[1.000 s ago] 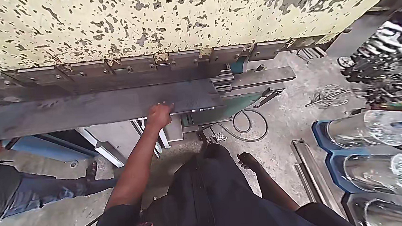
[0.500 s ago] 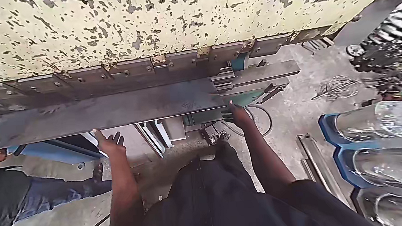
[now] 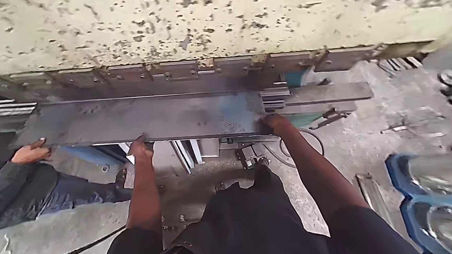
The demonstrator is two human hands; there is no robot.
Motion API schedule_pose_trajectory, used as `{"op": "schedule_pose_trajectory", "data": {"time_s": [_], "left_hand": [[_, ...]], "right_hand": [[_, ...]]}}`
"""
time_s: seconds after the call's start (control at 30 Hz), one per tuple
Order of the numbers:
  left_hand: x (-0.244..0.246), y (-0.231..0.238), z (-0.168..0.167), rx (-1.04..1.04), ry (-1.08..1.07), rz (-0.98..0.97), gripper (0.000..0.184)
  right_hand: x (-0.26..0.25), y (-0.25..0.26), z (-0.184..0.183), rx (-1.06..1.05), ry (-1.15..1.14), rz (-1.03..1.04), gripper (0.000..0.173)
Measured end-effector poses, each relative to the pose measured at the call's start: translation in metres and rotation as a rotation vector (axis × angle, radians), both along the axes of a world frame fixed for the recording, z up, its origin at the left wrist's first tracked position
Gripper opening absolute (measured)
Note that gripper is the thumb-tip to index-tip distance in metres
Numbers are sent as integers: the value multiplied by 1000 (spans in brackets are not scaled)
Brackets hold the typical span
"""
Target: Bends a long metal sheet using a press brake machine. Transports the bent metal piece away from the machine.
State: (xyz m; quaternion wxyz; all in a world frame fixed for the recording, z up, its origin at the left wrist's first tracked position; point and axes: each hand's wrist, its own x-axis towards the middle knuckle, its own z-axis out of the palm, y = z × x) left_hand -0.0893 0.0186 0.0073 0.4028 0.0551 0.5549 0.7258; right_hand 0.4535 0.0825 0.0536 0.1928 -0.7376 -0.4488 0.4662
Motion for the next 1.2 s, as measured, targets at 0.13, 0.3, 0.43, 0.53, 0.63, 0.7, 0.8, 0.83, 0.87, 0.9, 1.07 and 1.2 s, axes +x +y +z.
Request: {"op": "schedule_pose_trajectory", "data": {"time_s": [0.13,0.3,0.43,0.53,0.63,0.7,0.8,0.83,0.87,0.9,1.07,1.2], "left_hand": [[3,-12,8,17,54,-5,42],[35,-41,14,22,-14,-5,50],[67,-83,12,-16,-49,-11,44],[99,-114,16,-46,-71,22,44],[130,-148,24,-158,-48,20,44],[155,-171,30,-230,7,-3,44],[194,-192,36,-309,98,-122,39],[208,-198,36,-323,124,-152,34],[223,-204,39,-338,151,-194,30],[238,-211,45,-357,202,-246,26],[325,-222,70,-568,662,-686,29],[402,-211,76,-652,776,-972,35]], "right_hand": [[-27,-11,16,99,-407,189,50],[1,-36,2,185,-342,-39,59],[40,-67,-15,146,-407,-82,59],[75,-106,-29,110,-444,-94,58],[105,-142,-36,62,-445,-124,56],[128,-167,-34,26,-424,-150,56],[167,-186,-14,-72,-468,-118,54],[184,-188,-7,-121,-489,-100,54],[204,-190,-4,-165,-505,-85,55],[223,-193,-5,-193,-509,-83,54],[328,-201,-8,-297,-540,-24,48],[406,-213,11,-278,-510,-71,39]]}}
